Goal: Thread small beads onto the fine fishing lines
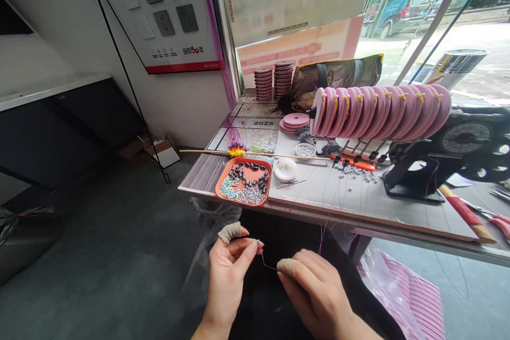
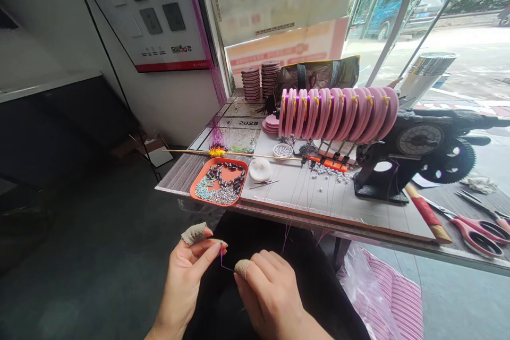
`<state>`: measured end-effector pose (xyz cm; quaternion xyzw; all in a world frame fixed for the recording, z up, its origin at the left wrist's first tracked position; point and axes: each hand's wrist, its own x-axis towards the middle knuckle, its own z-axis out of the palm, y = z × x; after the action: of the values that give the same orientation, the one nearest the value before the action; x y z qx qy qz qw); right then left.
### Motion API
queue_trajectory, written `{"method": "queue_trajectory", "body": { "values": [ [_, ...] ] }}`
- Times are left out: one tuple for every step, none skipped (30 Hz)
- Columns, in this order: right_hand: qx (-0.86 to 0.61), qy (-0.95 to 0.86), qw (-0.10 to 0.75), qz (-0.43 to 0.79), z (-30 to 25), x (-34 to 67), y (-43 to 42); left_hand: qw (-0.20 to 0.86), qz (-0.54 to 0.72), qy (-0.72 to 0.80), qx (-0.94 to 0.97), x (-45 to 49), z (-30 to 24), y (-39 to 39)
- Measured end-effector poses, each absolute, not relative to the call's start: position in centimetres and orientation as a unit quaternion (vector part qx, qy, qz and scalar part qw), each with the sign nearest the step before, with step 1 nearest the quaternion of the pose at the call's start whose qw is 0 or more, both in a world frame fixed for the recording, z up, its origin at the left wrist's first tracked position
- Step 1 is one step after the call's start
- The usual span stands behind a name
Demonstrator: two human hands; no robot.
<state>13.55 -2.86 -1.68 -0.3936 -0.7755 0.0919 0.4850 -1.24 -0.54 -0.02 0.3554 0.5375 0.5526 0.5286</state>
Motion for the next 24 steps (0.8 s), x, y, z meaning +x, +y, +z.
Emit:
{"method": "queue_trajectory", "body": {
  "values": [
    [-0.393, -0.777, 0.483, 0.092, -1.62, 13.56, -2.87, 0.527, 0.552, 0.538, 0.356, -1.24, -0.01, -0.53],
    [-0.393, -0.778, 0.481, 0.093, -1.57, 13.58, -2.89, 0.527, 0.552, 0.539, 0.357, -1.23, -0.01, -0.52],
    [-0.394, -0.779, 0.479, 0.093, -1.52, 13.58, -2.91, 0.528, 0.550, 0.539, 0.359, -1.22, -0.02, -0.52],
    [-0.394, -0.779, 0.478, 0.095, -1.49, 13.58, -2.93, 0.528, 0.549, 0.539, 0.359, -1.22, -0.03, -0.53],
    [-0.394, -0.779, 0.479, 0.095, -1.46, 13.57, -2.94, 0.529, 0.549, 0.539, 0.359, -1.21, -0.04, -0.54],
    [-0.393, -0.779, 0.479, 0.095, -1.45, 13.56, -2.94, 0.529, 0.549, 0.539, 0.358, -1.20, -0.06, -0.56],
    [-0.393, -0.778, 0.481, 0.094, -1.45, 13.54, -2.94, 0.529, 0.550, 0.539, 0.356, -1.19, -0.08, -0.58],
    [-0.392, -0.778, 0.482, 0.093, -1.47, 13.52, -2.93, 0.529, 0.551, 0.539, 0.355, -1.19, -0.10, -0.59],
    [-0.392, -0.777, 0.484, 0.093, -1.50, 13.50, -2.92, 0.529, 0.551, 0.539, 0.355, -1.19, -0.13, -0.60],
    [-0.392, -0.776, 0.485, 0.093, -1.53, 13.48, -2.90, 0.529, 0.551, 0.539, 0.355, -1.20, -0.16, -0.60],
    [-0.392, -0.775, 0.486, 0.094, -1.57, 13.48, -2.90, 0.530, 0.550, 0.540, 0.355, -1.20, -0.18, -0.59],
    [-0.394, -0.775, 0.485, 0.095, -1.62, 13.48, -2.90, 0.529, 0.549, 0.541, 0.354, -1.20, -0.20, -0.58],
    [-0.395, -0.775, 0.484, 0.096, -1.65, 13.48, -2.90, 0.529, 0.549, 0.541, 0.354, -1.19, -0.20, -0.56],
    [-0.395, -0.775, 0.483, 0.098, -1.68, 13.49, -2.91, 0.530, 0.549, 0.541, 0.354, -1.18, -0.19, -0.54],
    [-0.395, -0.776, 0.482, 0.099, -1.69, 13.49, -2.92, 0.530, 0.549, 0.541, 0.354, -1.16, -0.16, -0.52],
    [-0.395, -0.775, 0.483, 0.100, -1.69, 13.50, -2.92, 0.530, 0.549, 0.540, 0.355, -1.13, -0.12, -0.50],
    [-0.394, -0.774, 0.485, 0.100, -1.67, 13.49, -2.92, 0.530, 0.548, 0.540, 0.356, -1.10, -0.06, -0.48],
    [-0.394, -0.774, 0.486, 0.100, -1.65, 13.48, -2.93, 0.530, 0.548, 0.540, 0.358, -1.08, -0.01, -0.48],
    [-0.394, -0.773, 0.487, 0.099, -1.62, 13.46, -2.93, 0.529, 0.548, 0.541, 0.358, -1.06, 0.05, -0.48],
    [-0.394, -0.774, 0.486, 0.097, -1.59, 13.45, -2.94, 0.527, 0.548, 0.541, 0.358, -1.04, 0.09, -0.48],
    [-0.395, -0.774, 0.486, 0.096, -1.57, 13.43, -2.95, 0.526, 0.549, 0.542, 0.358, -1.05, 0.12, -0.49],
    [-0.396, -0.774, 0.484, 0.095, -1.56, 13.42, -2.96, 0.525, 0.549, 0.543, 0.358, -1.06, 0.12, -0.51],
    [-0.397, -0.775, 0.483, 0.096, -1.56, 13.42, -2.98, 0.524, 0.550, 0.544, 0.358, -1.09, 0.11, -0.53],
    [-0.398, -0.774, 0.482, 0.097, -1.56, 13.42, -2.99, 0.523, 0.551, 0.544, 0.358, -1.13, 0.08, -0.55]
  ]
}}
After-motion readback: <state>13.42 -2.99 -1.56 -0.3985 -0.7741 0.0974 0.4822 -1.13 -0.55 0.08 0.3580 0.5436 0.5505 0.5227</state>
